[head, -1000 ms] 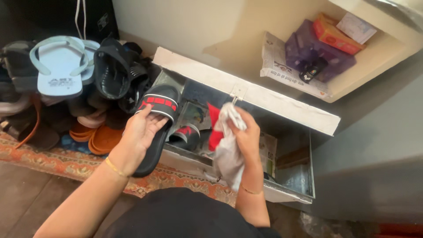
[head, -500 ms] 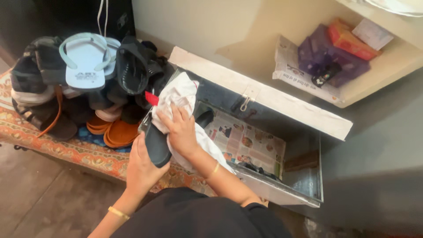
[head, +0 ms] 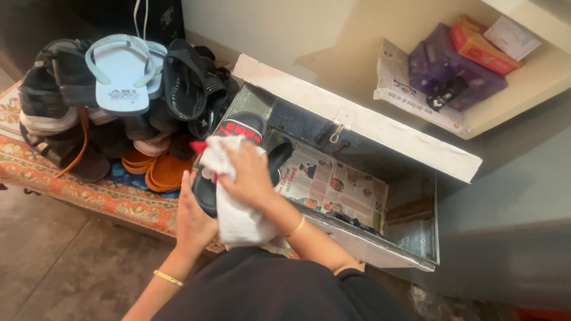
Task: The person wipes several pairs of shoes and sandals with a white cloth, taking them from a metal shoe cabinet and placing them on a nearby bench. The person also ties the laces on a pair of sneakers.
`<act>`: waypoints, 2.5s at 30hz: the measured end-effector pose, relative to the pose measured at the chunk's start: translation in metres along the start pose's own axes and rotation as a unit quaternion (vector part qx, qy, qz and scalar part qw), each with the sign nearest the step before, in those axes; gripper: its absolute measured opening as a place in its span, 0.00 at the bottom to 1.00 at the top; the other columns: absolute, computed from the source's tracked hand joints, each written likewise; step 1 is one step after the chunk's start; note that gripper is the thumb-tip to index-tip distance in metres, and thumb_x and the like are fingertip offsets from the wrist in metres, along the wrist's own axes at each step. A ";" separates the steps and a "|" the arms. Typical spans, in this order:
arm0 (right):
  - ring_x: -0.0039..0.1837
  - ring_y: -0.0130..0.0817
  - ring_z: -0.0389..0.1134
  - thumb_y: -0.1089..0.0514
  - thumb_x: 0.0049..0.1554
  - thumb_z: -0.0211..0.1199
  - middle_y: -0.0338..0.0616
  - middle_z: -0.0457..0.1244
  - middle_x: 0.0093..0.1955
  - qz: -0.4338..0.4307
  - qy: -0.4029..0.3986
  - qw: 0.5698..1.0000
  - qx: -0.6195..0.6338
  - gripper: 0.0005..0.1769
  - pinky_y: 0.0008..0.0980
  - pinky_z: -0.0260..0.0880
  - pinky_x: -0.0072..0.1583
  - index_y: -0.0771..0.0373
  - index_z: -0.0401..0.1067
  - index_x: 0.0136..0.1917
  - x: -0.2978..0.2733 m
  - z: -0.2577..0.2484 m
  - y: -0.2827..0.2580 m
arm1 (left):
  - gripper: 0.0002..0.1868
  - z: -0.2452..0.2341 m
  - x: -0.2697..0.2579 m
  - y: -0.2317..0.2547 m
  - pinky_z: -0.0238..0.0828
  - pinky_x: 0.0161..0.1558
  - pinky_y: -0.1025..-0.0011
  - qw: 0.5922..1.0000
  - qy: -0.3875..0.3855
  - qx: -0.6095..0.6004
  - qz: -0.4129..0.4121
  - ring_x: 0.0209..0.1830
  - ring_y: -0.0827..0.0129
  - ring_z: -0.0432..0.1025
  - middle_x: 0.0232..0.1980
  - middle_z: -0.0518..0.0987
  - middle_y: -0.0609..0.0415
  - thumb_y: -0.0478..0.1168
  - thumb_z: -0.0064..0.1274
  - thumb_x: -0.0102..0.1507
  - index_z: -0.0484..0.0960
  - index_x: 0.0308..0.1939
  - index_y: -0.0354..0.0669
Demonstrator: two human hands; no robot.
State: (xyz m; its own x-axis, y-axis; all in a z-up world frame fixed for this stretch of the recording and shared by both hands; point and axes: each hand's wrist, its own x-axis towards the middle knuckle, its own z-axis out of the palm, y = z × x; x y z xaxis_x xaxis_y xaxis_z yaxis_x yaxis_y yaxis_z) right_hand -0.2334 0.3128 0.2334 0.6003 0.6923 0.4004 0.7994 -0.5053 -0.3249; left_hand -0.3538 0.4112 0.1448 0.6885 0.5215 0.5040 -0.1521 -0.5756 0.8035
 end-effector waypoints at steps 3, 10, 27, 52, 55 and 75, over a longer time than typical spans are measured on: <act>0.73 0.66 0.54 0.45 0.40 0.77 0.72 0.56 0.70 -0.053 0.056 0.997 -0.005 0.50 0.66 0.50 0.60 0.60 0.64 0.73 -0.013 0.015 -0.006 | 0.63 0.002 0.002 -0.007 0.60 0.70 0.57 1.000 -0.003 0.000 0.003 0.71 0.44 0.65 0.72 0.66 0.35 0.39 0.72 0.48 0.44 0.77 0.31; 0.58 0.51 0.68 0.56 0.42 0.70 0.47 0.67 0.53 -0.103 -0.108 0.975 0.166 0.38 0.44 0.68 0.61 0.53 0.74 0.67 -0.055 0.000 0.010 | 0.55 0.002 -0.006 -0.025 0.59 0.74 0.60 0.993 -0.040 -0.097 -0.051 0.76 0.44 0.63 0.79 0.62 0.34 0.38 0.61 0.59 0.44 0.83 0.30; 0.63 0.57 0.67 0.70 0.42 0.60 0.51 0.67 0.61 0.051 0.031 0.998 0.009 0.33 0.46 0.67 0.63 0.54 0.74 0.62 0.050 0.044 0.160 | 0.44 -0.006 0.023 0.020 0.66 0.62 0.51 0.969 -0.051 0.227 0.084 0.64 0.41 0.65 0.71 0.66 0.34 0.43 0.72 0.44 0.73 0.61 0.31; 0.63 0.53 0.67 0.65 0.49 0.65 0.52 0.67 0.59 0.136 0.019 0.984 -0.115 0.20 0.49 0.67 0.63 0.56 0.76 0.57 0.074 0.058 0.171 | 0.42 -0.010 0.023 0.012 0.67 0.58 0.50 0.958 -0.046 0.240 0.149 0.58 0.41 0.68 0.68 0.68 0.30 0.49 0.72 0.45 0.76 0.57 0.27; 0.58 0.56 0.70 0.60 0.49 0.65 0.55 0.69 0.58 0.249 -0.041 0.963 -0.094 0.21 0.52 0.69 0.57 0.58 0.73 0.58 0.073 0.035 0.173 | 0.43 -0.013 0.026 0.016 0.66 0.58 0.50 0.960 -0.058 0.234 0.140 0.58 0.41 0.67 0.68 0.67 0.30 0.49 0.72 0.45 0.76 0.58 0.28; 0.55 0.53 0.70 0.67 0.41 0.60 0.50 0.68 0.51 -0.055 -0.028 0.990 0.127 0.30 0.44 0.71 0.56 0.52 0.77 0.58 -0.040 -0.002 0.006 | 0.58 -0.006 0.020 -0.022 0.59 0.70 0.53 0.994 -0.088 -0.040 0.048 0.72 0.40 0.61 0.74 0.62 0.34 0.37 0.64 0.50 0.46 0.79 0.37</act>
State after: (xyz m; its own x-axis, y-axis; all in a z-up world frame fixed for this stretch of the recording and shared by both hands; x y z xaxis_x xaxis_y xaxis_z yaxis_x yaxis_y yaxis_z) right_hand -0.2531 0.2812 0.2167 0.5026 0.7673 0.3984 0.8239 -0.2855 -0.4895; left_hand -0.3411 0.4384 0.1391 0.7808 0.3429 0.5223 -0.2747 -0.5624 0.7799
